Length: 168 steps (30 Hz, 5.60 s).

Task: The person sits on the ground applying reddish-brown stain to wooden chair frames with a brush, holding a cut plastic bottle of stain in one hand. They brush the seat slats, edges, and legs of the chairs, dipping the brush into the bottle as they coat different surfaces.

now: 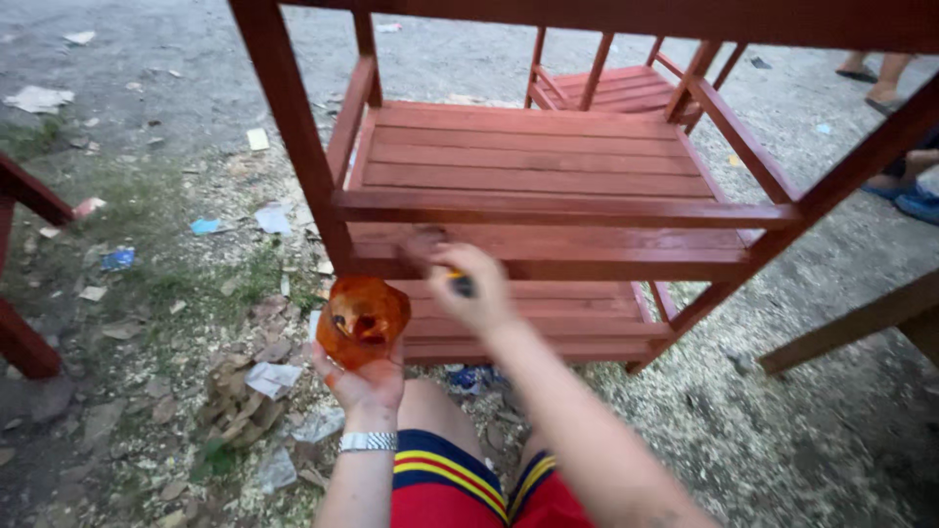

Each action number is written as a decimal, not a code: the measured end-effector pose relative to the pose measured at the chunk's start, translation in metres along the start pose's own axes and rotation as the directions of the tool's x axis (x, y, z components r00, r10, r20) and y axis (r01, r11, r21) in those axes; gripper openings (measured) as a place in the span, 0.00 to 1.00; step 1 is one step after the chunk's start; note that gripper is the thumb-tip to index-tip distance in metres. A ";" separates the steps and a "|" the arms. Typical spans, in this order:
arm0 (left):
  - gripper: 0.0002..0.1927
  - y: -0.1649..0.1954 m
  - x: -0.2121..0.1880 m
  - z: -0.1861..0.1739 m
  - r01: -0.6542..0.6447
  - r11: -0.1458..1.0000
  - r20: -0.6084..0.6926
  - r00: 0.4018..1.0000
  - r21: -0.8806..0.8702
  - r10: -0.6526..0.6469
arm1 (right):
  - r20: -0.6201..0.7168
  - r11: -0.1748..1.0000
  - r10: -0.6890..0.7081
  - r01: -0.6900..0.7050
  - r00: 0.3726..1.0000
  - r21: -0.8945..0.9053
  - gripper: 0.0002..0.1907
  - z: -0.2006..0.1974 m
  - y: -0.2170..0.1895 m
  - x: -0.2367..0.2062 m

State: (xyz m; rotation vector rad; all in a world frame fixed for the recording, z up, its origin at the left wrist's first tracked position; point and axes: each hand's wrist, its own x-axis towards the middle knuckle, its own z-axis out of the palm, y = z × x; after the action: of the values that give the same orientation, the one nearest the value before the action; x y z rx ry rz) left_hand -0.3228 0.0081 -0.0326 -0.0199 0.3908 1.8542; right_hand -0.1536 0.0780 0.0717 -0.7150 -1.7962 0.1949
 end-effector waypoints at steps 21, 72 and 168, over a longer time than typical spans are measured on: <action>0.41 0.050 -0.012 -0.010 -0.071 0.994 -0.091 0.994 -0.086 0.063 | 0.002 0.968 0.228 -0.227 0.974 -0.106 0.11 0.033 0.031 0.022; 0.39 0.044 0.009 0.046 -0.021 0.994 -0.139 0.990 -0.103 0.006 | 0.706 0.838 0.365 -0.545 0.606 0.034 0.11 0.015 0.065 0.242; 0.42 -0.035 -0.034 0.047 0.298 0.918 0.381 0.842 0.259 -0.381 | 0.350 0.987 0.081 -0.123 0.933 0.100 0.05 -0.107 -0.091 -0.018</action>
State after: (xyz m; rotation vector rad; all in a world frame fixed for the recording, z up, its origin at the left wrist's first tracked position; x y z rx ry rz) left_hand -0.2712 -0.0017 0.0097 0.4179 0.2359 1.4078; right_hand -0.0870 -0.0284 0.1370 -0.7206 -2.0605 0.5224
